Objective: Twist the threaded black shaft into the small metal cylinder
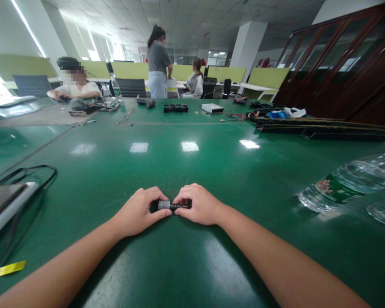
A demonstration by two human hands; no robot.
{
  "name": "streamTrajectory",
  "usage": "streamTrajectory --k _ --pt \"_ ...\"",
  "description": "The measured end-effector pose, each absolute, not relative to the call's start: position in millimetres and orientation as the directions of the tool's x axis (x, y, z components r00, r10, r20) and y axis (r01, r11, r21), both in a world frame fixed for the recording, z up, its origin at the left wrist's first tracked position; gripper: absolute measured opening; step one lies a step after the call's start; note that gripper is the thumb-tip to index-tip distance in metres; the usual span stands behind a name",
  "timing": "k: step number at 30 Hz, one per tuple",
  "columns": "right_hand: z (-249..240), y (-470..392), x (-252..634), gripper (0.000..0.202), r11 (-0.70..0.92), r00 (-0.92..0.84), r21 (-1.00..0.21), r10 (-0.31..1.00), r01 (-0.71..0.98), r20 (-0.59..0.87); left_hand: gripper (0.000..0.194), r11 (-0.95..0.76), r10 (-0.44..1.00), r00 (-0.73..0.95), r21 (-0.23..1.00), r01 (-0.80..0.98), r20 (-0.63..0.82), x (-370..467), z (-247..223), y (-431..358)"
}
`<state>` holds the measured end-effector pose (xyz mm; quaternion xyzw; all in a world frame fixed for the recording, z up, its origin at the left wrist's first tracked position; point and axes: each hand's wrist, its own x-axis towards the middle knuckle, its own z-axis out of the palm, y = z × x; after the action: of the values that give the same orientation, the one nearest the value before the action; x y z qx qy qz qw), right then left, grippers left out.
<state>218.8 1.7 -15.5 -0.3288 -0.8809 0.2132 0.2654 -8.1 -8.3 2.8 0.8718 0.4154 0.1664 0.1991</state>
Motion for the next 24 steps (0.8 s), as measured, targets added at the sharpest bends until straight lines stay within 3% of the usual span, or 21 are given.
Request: streamTrajectory --k 24 --pt "-13.1 1.6 224.2 0.009 0.667 -0.639 -0.57 0.711 0.48 0.294 0.025 -0.577 0.79 0.603 0.469 0.669 0.112 -8.0 2.7 -7.4"
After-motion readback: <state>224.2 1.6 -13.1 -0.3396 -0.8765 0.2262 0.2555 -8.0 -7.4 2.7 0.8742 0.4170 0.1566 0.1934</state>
